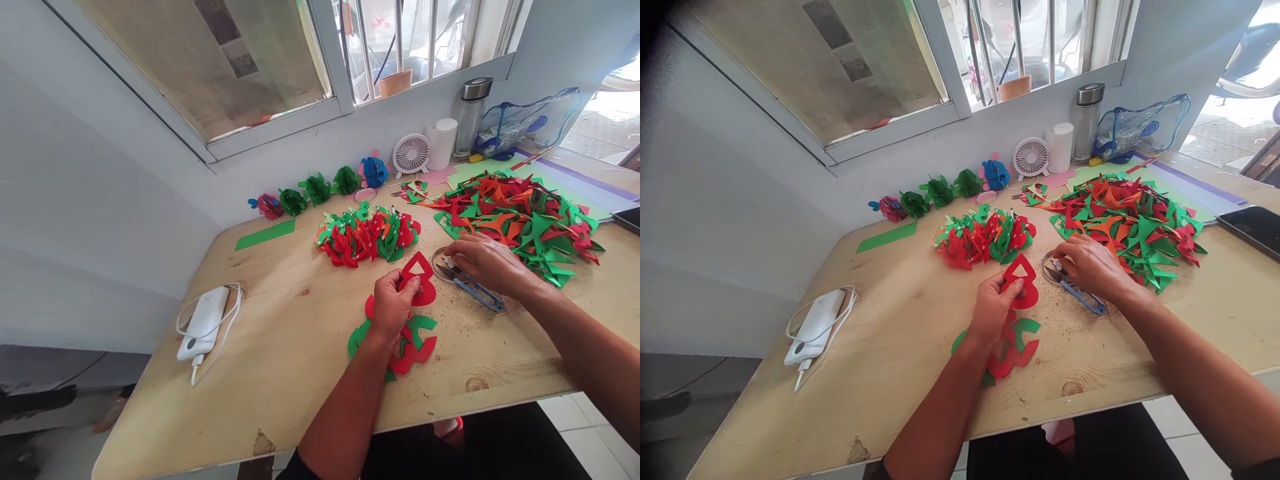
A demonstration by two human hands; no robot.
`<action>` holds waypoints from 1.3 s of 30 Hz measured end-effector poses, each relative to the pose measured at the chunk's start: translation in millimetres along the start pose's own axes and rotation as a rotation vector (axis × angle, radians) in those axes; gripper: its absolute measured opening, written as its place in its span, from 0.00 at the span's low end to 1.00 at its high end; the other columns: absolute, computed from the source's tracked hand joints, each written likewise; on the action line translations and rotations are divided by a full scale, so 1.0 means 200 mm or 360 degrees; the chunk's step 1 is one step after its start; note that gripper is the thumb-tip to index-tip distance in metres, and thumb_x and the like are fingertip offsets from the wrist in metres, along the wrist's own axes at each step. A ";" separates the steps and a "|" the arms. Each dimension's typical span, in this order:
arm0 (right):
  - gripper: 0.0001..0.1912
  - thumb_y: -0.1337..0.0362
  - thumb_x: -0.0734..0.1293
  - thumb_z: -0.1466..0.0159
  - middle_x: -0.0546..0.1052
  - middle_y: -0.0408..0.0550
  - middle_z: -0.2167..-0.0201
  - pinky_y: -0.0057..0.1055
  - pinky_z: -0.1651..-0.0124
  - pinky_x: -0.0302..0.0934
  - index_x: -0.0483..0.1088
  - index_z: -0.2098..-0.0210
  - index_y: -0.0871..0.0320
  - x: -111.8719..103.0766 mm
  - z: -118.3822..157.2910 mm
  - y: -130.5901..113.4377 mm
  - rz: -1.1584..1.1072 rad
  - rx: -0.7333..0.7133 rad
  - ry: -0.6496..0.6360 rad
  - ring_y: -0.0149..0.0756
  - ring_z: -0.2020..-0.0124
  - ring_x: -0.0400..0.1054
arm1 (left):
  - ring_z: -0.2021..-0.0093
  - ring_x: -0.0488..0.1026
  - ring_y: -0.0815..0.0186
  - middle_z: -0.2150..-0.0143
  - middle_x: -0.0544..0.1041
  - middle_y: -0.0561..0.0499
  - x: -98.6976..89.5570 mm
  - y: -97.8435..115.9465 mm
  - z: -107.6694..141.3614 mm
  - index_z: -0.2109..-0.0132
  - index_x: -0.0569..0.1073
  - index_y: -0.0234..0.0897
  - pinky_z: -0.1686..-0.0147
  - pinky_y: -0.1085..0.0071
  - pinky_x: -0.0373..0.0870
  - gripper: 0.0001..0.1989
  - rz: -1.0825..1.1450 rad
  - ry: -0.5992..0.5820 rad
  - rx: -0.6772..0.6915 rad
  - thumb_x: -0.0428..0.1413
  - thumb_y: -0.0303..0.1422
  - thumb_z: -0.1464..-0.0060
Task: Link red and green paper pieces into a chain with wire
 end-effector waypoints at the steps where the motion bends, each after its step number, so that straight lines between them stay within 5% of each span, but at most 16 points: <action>1: 0.13 0.64 0.57 0.39 0.76 0.48 0.65 0.32 0.67 0.56 0.73 0.64 0.54 0.01 0.00 0.00 -0.0003 -0.0016 -0.0003 0.40 0.63 0.68 | 0.78 0.66 0.72 0.80 0.71 0.53 0.00 0.00 0.00 0.74 0.73 0.33 0.73 0.75 0.66 0.07 -0.0006 0.0002 -0.0001 0.59 0.33 0.56; 27: 0.08 0.62 0.59 0.40 0.74 0.48 0.71 0.32 0.69 0.55 0.68 0.72 0.54 -0.02 0.00 0.00 -0.0159 0.0141 0.0215 0.40 0.66 0.67 | 0.78 0.65 0.72 0.80 0.70 0.53 0.00 0.00 0.00 0.76 0.72 0.33 0.74 0.75 0.65 0.07 -0.0042 0.0010 0.0020 0.58 0.33 0.56; 34: 0.11 0.54 0.63 0.43 0.70 0.42 0.81 0.29 0.77 0.53 0.70 0.73 0.55 -0.05 0.01 -0.02 -0.0878 0.0412 0.0158 0.29 0.82 0.58 | 0.77 0.67 0.70 0.78 0.72 0.51 -0.01 -0.02 -0.01 0.75 0.73 0.33 0.74 0.74 0.66 0.08 -0.0071 0.0024 0.0039 0.59 0.34 0.56; 39: 0.16 0.49 0.67 0.46 0.73 0.44 0.78 0.28 0.78 0.56 0.71 0.71 0.56 -0.04 0.01 -0.08 -0.1468 0.0390 0.0055 0.31 0.79 0.62 | 0.78 0.67 0.71 0.78 0.73 0.51 -0.01 -0.03 -0.02 0.74 0.74 0.32 0.74 0.74 0.66 0.07 -0.0066 0.0029 0.0029 0.58 0.33 0.56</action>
Point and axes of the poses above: each hand's wrist, its own z-axis away from the middle knuckle, its own x-axis out of the palm, y = z × x, the point moved 7 cm from there along -z, towards the middle knuckle
